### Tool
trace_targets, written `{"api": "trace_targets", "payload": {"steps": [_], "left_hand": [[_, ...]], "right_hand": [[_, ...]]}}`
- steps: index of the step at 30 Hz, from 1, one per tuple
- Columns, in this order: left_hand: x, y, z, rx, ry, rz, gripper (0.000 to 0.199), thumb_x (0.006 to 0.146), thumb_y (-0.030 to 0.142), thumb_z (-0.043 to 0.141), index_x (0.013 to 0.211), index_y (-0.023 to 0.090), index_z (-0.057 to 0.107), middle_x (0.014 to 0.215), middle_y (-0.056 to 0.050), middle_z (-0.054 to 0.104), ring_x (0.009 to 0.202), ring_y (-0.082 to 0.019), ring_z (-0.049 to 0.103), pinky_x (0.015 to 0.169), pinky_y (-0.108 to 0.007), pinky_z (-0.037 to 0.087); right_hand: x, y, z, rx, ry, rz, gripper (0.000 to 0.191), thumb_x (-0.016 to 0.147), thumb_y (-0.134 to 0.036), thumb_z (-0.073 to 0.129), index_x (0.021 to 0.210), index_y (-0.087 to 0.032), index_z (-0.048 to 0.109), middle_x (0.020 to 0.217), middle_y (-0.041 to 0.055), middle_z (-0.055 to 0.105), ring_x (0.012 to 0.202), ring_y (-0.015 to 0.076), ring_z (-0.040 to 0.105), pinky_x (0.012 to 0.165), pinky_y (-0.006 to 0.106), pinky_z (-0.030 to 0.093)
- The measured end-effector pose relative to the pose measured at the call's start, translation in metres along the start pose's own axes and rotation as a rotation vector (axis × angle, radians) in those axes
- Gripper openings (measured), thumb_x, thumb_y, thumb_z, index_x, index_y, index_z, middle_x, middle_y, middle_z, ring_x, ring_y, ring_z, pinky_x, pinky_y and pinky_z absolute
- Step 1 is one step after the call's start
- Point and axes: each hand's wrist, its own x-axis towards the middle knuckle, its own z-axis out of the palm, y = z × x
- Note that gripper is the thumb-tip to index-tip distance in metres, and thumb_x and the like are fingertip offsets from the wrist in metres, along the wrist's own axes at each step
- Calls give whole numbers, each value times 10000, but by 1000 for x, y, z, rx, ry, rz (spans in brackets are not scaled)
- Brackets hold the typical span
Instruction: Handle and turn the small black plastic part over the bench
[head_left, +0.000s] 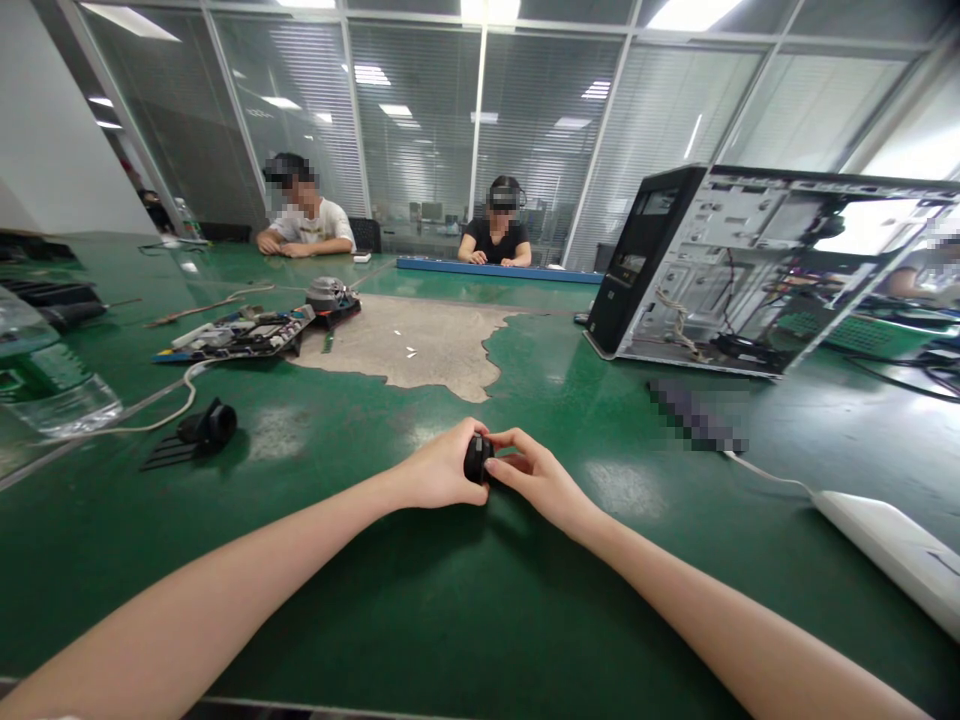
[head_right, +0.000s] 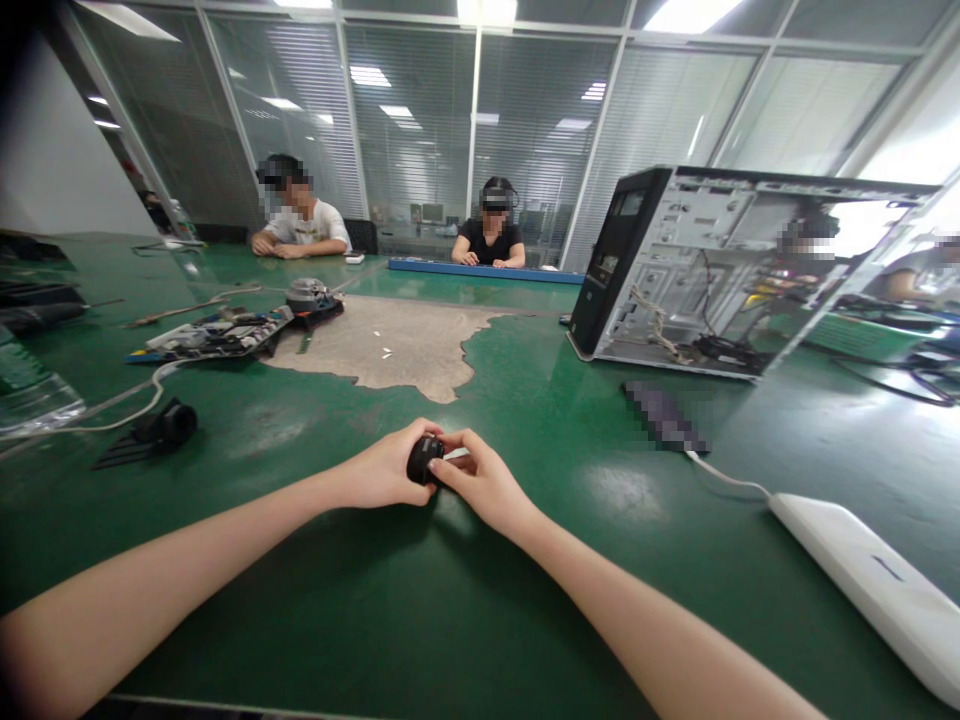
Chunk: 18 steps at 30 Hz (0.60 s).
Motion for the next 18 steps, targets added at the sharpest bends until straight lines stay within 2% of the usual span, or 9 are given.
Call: {"api": "trace_targets", "payload": {"steps": [5,10,14,18], "left_hand": [[0,-2,1,-11,-13,7,573,552,223,624,1078,180,399,901,-25,550,774,-188,537,631,-274,429],[1,-2,2,6,3,11,559,555,230,625,1067,179,407,878,-20,545,759,-184,533,611,-265,420],[1,-2,1,6,0,-2,557,550,230,631,1061,181,415,875,-18,546,765,-187,535,615,-266,422],[1,-2,1,4,-9,6,544,555,228,626,1054,181,414,898,-27,549,782,-192,537,633,-274,428]], "right_hand": [[-5,0,1,63,-38,-92,308,700,-239,627,964,-221,469,915,3,578,900,145,579,870,341,442],[-3,0,1,48,9,-66,197,750,-304,569,906,-214,489,892,6,579,836,144,583,776,319,473],[0,-1,2,22,56,-9,255,731,-334,582,933,-203,497,915,19,581,791,139,580,736,307,475],[-1,-2,1,31,11,3,279,718,-320,596,951,-208,490,896,14,580,783,137,583,753,318,473]]}}
